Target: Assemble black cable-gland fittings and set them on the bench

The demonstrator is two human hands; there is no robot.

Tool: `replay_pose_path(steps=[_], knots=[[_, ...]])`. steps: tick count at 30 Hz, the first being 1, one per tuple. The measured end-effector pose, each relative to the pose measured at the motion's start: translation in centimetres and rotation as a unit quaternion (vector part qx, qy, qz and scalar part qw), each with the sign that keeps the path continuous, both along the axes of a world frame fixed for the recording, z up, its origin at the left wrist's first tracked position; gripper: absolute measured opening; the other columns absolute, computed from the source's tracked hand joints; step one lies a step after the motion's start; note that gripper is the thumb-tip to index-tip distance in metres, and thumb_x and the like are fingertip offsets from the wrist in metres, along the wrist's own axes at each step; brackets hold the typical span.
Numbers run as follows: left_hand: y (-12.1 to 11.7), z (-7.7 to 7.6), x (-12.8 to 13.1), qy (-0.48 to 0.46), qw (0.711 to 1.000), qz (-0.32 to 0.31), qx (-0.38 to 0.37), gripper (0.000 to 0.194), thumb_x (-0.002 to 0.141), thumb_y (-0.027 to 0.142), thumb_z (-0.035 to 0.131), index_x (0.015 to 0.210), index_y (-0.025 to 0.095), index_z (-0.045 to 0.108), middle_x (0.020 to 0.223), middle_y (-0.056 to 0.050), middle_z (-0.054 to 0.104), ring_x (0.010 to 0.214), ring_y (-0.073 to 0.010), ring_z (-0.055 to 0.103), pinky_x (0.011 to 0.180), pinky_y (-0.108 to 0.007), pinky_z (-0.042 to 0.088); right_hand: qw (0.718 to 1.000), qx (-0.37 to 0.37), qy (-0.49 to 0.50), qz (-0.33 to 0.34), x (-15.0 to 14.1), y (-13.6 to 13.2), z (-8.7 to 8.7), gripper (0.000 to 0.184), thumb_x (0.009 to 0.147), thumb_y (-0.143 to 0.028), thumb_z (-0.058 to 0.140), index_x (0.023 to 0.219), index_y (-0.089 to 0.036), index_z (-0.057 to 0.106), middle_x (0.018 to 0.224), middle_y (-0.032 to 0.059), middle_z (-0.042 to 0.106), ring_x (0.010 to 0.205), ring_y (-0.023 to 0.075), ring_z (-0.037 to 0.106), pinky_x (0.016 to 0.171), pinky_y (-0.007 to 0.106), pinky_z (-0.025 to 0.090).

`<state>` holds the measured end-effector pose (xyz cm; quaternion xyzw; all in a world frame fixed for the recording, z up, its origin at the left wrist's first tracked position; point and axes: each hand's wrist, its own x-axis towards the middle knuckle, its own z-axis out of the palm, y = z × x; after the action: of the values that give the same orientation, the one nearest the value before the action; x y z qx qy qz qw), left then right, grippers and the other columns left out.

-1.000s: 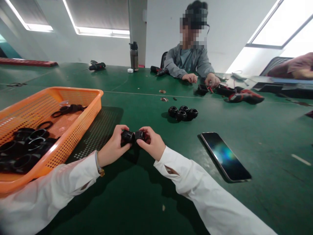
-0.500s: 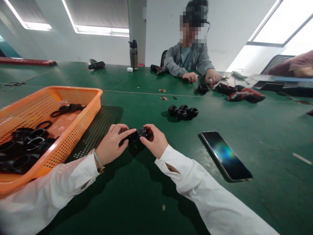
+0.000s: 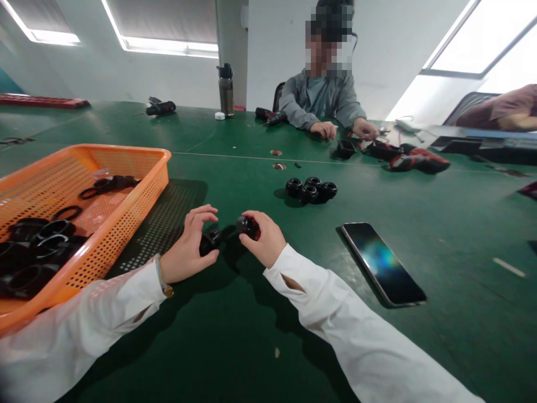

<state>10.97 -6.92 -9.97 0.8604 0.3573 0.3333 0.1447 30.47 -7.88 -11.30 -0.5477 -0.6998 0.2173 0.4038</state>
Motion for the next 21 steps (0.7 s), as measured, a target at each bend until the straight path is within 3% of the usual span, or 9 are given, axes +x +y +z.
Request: replay_pose_path(steps=[5,10,16,21], knots=[[-0.41,0.35,0.07,0.067,0.992,0.106,-0.015,0.034,0.068,0.029,0.055,0.096,0.016,0.041,0.102,-0.012,0.045,0.099,-0.0286,0.047,0.089,-0.049,0.043,1.000,0.012,-0.007,-0.001,0.01,-0.10,0.07,0.036,0.065,-0.021,0.054,0.101,-0.019,0.059,0.097,0.0084,0.062,0.081,0.0201,0.059,0.061,0.031,0.050],[-0.39,0.66,0.02,0.096,0.985,0.119,-0.081,0.023,0.072,0.029,0.051,0.091,0.018,0.043,0.090,-0.005,0.047,0.081,-0.0222,0.053,0.077,-0.042,0.048,1.000,0.023,-0.017,-0.006,0.07,-0.07,0.08,0.034,0.065,-0.020,0.056,0.099,-0.021,0.059,0.094,0.0065,0.062,0.074,0.0182,0.058,0.062,0.032,0.050],[-0.02,0.09,-0.07,-0.005,0.994,0.089,-0.067,0.027,0.068,0.016,0.050,0.094,0.019,0.042,0.093,-0.005,0.048,0.089,-0.0204,0.054,0.077,-0.035,0.049,0.999,-0.027,0.032,0.011,0.14,0.08,-0.03,0.040,0.066,-0.024,0.057,0.107,-0.021,0.055,0.090,0.0042,0.061,0.063,0.0141,0.056,0.058,0.030,0.048],[0.20,0.05,0.02,-0.035,0.986,0.148,-0.063,0.030,0.066,0.024,0.058,0.091,0.018,0.043,0.092,-0.005,0.048,0.089,-0.0210,0.052,0.076,-0.036,0.048,0.999,-0.033,0.038,0.017,0.27,0.06,0.02,0.038,0.067,-0.027,0.056,0.104,-0.020,0.055,0.091,0.0055,0.061,0.067,0.0152,0.055,0.058,0.030,0.047]])
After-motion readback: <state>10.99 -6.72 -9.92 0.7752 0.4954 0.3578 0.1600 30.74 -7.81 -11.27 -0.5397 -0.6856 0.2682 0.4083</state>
